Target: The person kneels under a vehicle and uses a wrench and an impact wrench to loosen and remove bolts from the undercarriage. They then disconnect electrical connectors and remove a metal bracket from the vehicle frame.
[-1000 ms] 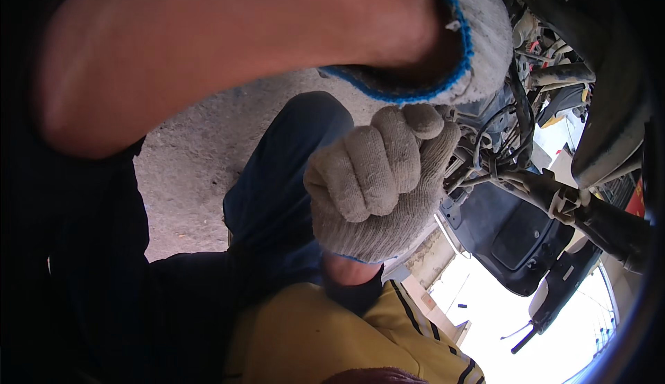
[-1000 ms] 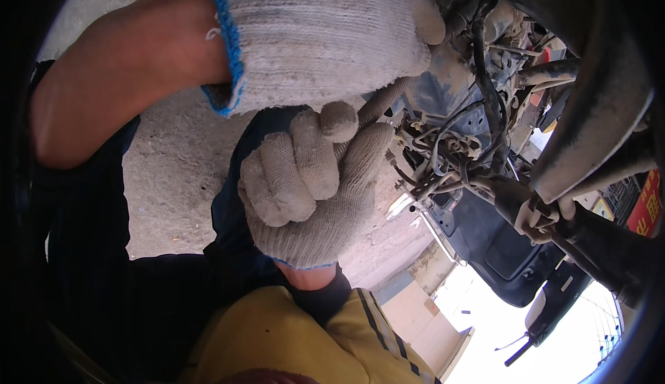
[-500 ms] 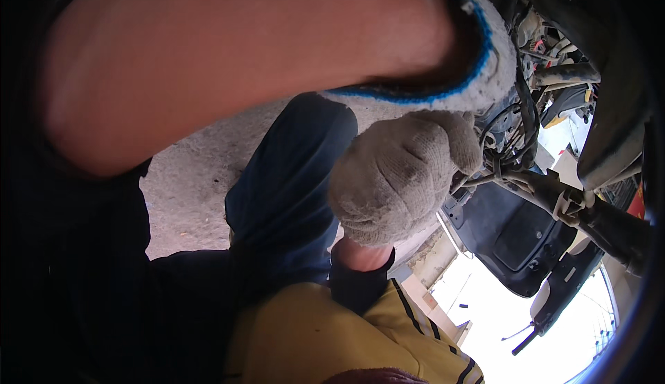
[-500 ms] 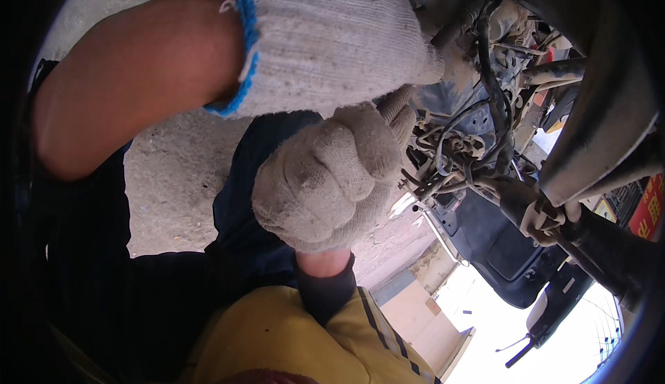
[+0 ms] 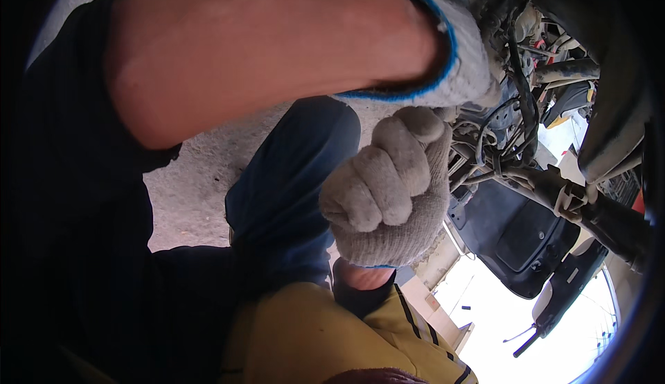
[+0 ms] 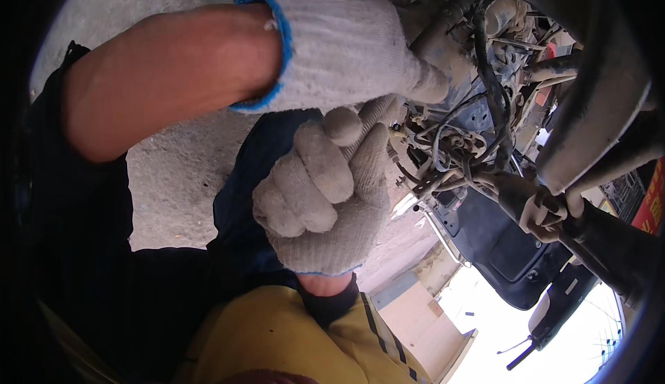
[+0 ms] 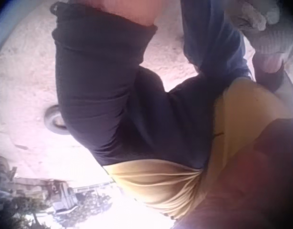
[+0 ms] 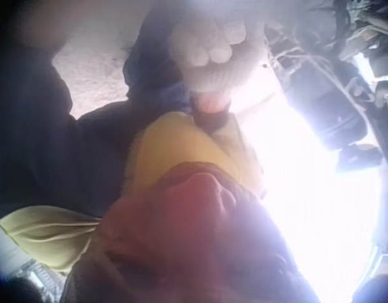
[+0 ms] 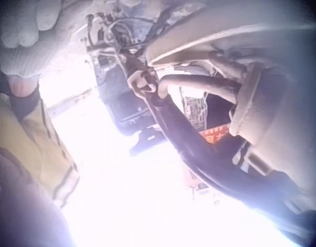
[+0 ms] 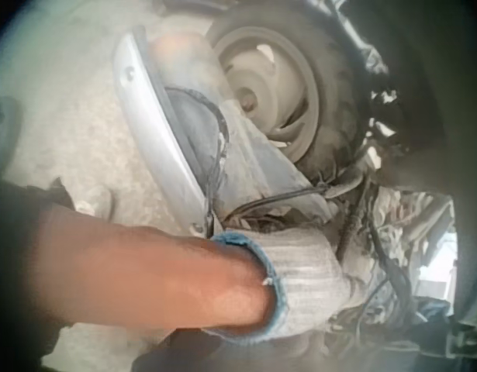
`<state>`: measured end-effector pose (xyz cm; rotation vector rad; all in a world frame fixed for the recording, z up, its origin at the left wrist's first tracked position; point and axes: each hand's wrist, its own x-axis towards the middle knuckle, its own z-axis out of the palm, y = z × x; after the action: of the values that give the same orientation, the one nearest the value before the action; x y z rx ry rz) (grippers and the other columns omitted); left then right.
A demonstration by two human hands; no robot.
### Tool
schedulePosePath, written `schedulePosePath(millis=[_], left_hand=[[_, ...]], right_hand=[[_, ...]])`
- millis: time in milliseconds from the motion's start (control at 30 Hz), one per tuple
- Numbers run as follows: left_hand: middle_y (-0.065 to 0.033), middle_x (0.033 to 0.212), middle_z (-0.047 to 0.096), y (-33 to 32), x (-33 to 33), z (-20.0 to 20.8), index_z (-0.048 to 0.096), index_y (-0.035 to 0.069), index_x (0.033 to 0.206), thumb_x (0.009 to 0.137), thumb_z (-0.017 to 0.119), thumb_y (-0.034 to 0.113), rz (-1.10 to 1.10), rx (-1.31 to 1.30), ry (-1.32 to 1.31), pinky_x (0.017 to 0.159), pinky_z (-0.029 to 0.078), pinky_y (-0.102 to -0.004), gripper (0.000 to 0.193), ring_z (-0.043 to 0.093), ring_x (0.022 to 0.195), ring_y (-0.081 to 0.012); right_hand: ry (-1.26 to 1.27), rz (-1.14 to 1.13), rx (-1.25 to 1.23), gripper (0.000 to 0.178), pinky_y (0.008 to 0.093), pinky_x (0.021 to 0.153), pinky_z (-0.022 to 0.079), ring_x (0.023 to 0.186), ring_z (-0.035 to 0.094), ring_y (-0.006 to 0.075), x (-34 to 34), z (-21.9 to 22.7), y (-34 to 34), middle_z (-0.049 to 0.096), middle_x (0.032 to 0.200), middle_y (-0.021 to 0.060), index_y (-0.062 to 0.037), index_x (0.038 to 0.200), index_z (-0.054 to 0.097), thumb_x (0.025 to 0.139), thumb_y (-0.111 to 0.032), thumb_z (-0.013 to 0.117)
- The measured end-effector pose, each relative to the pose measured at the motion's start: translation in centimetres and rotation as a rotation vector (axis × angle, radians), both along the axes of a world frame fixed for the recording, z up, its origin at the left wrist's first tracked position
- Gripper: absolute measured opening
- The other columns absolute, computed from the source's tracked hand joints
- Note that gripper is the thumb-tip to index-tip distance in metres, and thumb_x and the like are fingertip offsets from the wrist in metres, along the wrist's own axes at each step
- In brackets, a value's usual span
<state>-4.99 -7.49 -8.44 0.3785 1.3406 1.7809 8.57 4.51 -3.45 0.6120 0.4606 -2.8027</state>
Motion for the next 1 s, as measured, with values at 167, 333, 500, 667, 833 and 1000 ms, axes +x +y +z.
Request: schedulePosePath(millis=[167,333,500,667,833,1000], left_hand=[[-0.0084,0.085,0.067,0.0,-0.1,0.3,0.074,0.011,0.109,0.106,0.058,0.038,0.007,-0.012,0.012,0.070,0.052,-0.0442,0.032,0.065,0.077,-0.0207],[-0.0090,0.086,0.069,0.8,0.4,0.8,0.075,0.011,0.111,0.106,0.058,0.039,-0.001,-0.030,0.019,0.071,0.054,-0.0452,0.033,0.067,0.078,-0.0211],[-0.0097,0.088,0.071,0.7,0.4,1.6,0.077,0.011,0.113,0.106,0.059,0.040,0.018,-0.047,0.035,0.073,0.055,-0.0461,0.035,0.069,0.080,-0.0216],[-0.0105,0.090,0.073,1.8,1.0,1.5,0.078,0.011,0.115,0.106,0.059,0.041,0.030,-0.071,0.155,0.074,0.057,-0.0473,0.037,0.071,0.082,-0.0224],[-0.0112,0.094,0.076,5.0,0.5,-1.2,0.078,0.011,0.112,0.104,0.063,0.043,-0.058,-0.411,0.909,0.071,0.057,-0.0464,0.036,0.074,0.086,-0.0241],[-0.0104,0.082,0.073,2.8,-0.6,0.7,0.077,0.009,0.109,0.108,0.061,0.040,-0.032,-0.213,0.504,0.067,0.058,-0.0431,0.034,0.072,0.075,-0.0226]], right_hand=[[-0.063,-0.014,-0.134,0.040,0.0284,0.043,0.031,0.049,0.041,0.0126,-0.6,0.3,0.0,0.043,0.067,-0.0013,-0.0113,0.118,0.057,0.114,-0.048,0.041],[-0.258,0.035,0.582,0.039,0.0407,0.082,0.046,0.096,0.054,0.0181,0.7,3.1,-1.8,0.055,0.105,0.0018,-0.0116,0.137,0.052,0.110,-0.040,0.055],[-0.041,0.078,0.085,0.030,0.0310,0.051,0.042,0.063,0.050,0.0126,-0.6,0.8,0.1,0.053,0.084,0.0008,-0.0153,0.104,0.055,0.115,-0.037,0.038],[0.030,0.074,-0.054,0.040,0.0279,0.041,0.034,0.048,0.042,0.0105,-1.6,-0.1,-0.7,0.047,0.071,-0.0034,-0.0160,0.104,0.052,0.113,-0.053,0.038],[-0.298,0.057,0.641,0.041,0.0404,0.071,0.048,0.093,0.058,0.0220,-0.6,4.5,-3.2,0.053,0.108,0.0061,-0.0062,0.136,0.051,0.115,-0.040,0.042],[0.044,0.160,0.096,0.043,0.0294,0.042,0.032,0.048,0.036,0.0125,-1.8,1.5,-0.2,0.046,0.076,0.0000,-0.0085,0.117,0.052,0.115,-0.049,0.037]])
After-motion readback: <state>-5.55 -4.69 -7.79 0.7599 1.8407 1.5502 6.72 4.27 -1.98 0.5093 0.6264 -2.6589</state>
